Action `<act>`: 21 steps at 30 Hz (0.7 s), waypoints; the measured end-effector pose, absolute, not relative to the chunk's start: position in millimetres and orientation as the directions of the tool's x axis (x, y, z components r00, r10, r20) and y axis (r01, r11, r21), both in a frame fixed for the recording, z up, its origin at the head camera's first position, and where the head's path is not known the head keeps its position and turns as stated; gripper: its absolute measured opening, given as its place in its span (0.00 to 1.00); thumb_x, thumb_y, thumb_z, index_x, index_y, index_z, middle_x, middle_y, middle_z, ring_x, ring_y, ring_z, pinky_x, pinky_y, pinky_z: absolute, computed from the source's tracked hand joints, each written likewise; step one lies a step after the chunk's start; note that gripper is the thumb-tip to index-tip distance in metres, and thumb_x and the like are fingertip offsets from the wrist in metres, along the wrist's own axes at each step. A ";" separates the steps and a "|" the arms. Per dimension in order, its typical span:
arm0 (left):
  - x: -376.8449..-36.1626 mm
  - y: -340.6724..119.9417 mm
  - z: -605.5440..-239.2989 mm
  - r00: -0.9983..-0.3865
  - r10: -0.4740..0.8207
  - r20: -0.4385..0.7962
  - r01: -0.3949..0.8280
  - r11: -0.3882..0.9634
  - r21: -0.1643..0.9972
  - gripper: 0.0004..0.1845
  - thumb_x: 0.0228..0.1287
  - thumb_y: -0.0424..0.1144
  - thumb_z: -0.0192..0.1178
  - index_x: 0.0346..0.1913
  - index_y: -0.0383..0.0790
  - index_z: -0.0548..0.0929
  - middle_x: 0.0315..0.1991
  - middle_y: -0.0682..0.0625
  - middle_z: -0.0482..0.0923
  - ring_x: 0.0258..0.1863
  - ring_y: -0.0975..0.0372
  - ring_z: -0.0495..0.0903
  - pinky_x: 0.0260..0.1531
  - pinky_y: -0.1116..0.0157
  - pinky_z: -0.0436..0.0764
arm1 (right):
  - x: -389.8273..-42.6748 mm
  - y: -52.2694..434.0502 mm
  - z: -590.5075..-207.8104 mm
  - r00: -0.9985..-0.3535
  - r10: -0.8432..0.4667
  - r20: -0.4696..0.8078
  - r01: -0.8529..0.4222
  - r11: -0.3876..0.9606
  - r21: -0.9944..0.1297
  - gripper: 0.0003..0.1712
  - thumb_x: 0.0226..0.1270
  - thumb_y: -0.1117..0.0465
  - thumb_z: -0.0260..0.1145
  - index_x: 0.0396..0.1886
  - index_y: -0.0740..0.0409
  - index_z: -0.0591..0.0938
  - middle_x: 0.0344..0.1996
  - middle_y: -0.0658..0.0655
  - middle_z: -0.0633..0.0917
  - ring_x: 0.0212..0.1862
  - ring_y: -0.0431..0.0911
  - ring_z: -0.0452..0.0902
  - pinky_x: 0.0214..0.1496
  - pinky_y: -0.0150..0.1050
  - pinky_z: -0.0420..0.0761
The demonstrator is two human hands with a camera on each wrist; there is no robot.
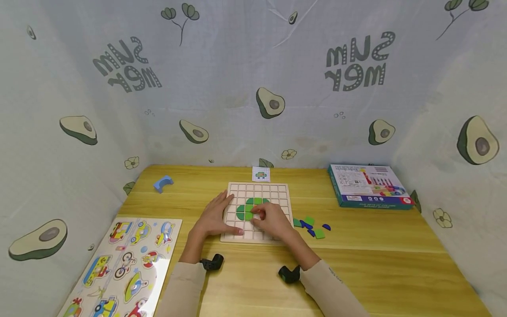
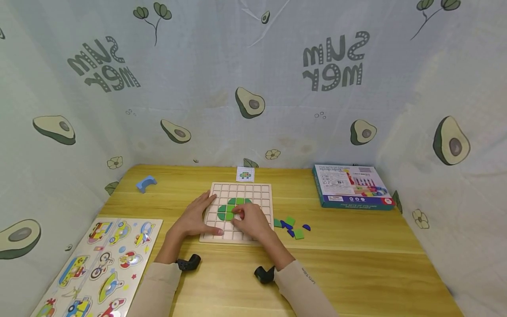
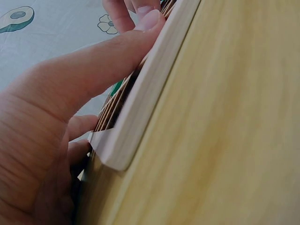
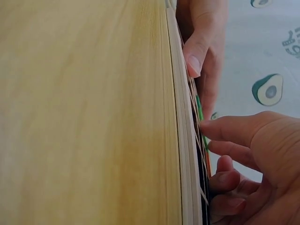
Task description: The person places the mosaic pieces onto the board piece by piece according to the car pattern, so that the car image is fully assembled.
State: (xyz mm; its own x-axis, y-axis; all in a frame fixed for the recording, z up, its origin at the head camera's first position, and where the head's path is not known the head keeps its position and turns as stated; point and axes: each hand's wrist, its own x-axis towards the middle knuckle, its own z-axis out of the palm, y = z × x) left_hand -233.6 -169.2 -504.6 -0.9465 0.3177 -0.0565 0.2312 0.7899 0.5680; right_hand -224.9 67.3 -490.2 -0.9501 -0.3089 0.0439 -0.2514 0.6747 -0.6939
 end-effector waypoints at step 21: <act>-232.6 -167.5 -504.8 -0.950 0.304 -0.063 0.215 0.790 0.575 0.68 0.38 0.67 0.80 0.83 0.48 0.58 0.85 0.46 0.44 0.84 0.46 0.45 0.79 0.39 0.52 | -220.5 111.4 -486.2 -0.971 -0.234 0.057 -0.196 0.631 -0.751 0.10 0.64 0.59 0.76 0.44 0.53 0.91 0.26 0.50 0.77 0.27 0.43 0.68 0.27 0.32 0.66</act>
State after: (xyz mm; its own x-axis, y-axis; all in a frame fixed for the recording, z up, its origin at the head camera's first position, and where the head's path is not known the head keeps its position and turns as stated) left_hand -232.6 -167.5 -504.8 -0.9505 0.3043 -0.0630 0.2148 0.7898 0.5746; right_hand -220.5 111.4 -486.2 -0.9706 -0.2336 0.0573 -0.1962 0.6310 -0.7506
